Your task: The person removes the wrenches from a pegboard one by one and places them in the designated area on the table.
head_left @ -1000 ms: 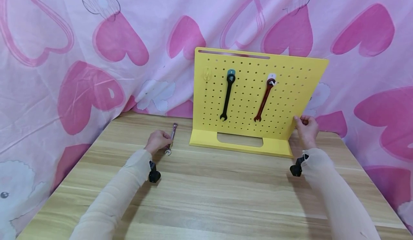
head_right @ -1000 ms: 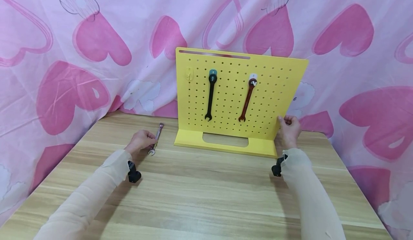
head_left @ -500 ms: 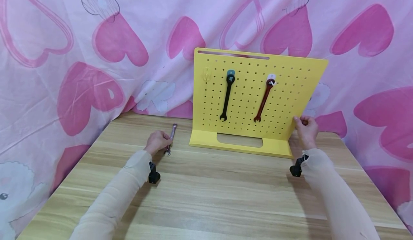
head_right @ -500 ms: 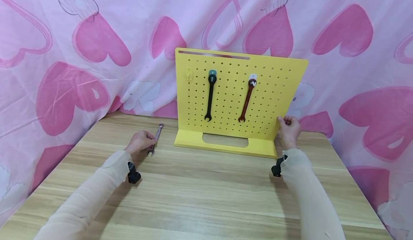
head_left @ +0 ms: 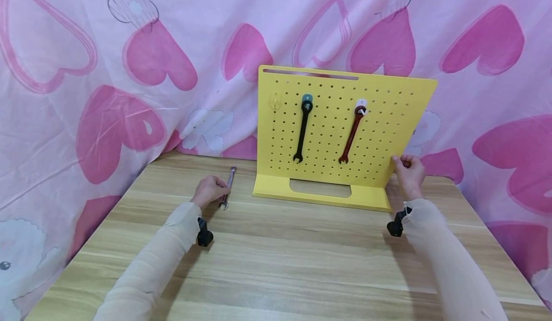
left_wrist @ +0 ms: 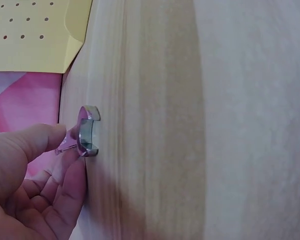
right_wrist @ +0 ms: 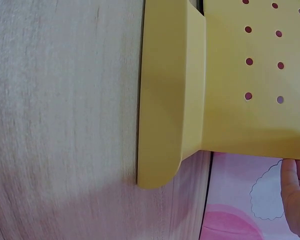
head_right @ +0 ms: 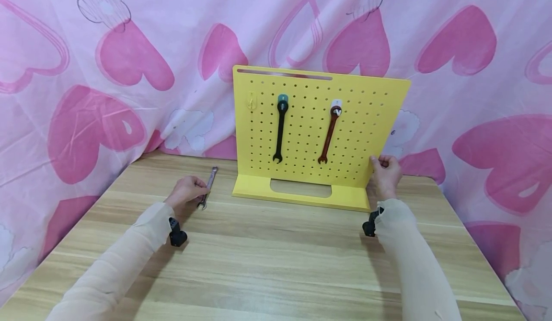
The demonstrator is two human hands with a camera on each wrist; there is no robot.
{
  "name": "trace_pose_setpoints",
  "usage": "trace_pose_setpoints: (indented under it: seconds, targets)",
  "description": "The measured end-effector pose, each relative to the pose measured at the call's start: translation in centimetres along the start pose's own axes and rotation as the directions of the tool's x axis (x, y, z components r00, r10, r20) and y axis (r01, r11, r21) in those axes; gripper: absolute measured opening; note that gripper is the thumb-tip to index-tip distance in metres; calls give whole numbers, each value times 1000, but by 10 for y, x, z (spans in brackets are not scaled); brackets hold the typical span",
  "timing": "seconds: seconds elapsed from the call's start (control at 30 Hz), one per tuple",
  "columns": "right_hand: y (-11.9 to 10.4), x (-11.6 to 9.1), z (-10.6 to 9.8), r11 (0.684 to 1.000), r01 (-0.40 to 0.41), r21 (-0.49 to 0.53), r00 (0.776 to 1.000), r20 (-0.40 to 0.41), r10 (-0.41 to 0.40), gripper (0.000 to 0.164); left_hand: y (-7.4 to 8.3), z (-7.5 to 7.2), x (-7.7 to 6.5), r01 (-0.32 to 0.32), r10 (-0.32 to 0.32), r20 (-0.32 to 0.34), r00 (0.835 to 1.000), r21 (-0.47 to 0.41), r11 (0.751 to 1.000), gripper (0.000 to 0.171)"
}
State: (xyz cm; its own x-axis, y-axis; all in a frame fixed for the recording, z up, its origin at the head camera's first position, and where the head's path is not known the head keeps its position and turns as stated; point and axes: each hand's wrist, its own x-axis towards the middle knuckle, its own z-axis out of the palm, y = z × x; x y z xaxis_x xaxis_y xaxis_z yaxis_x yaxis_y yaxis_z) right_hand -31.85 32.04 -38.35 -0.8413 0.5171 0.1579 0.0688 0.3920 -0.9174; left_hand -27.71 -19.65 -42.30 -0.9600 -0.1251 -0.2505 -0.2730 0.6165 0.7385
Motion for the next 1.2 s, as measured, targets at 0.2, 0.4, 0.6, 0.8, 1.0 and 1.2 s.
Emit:
trace_pose_setpoints:
  seconds: [0.2, 0.4, 0.6, 0.8, 1.0, 1.2]
  targets:
    - [1, 1, -1, 1000, -12, 3, 1000, 4, 12, 18, 5, -1, -1, -71, 72, -64, 995, 7, 997, 29]
    - [2, 1, -2, 1000, -24, -1, 1000, 10, 24, 19, 21, 8, -4, -259, 249, -151, 957, -54, 964, 34]
    - [3, 0, -1, 1000, -24, 15, 1000, 7, 24, 18, 49, 26, -7, -346, 304, -208, 930, -204, 916, 29]
    - [4, 0, 0, 1000, -17, 21, 1000, -8, 17, 17, 74, 45, -7, -404, 349, -210, 913, -353, 844, 31]
    - [3, 0, 0, 1000, -20, 7, 1000, -2, 20, 18, 96, 64, -7, -452, 394, -222, 892, -404, 796, 33]
    - [3, 1, 0, 998, -37, 41, 999, 11, 36, 17, 116, 82, -2, -450, 385, -235, 893, -442, 776, 33]
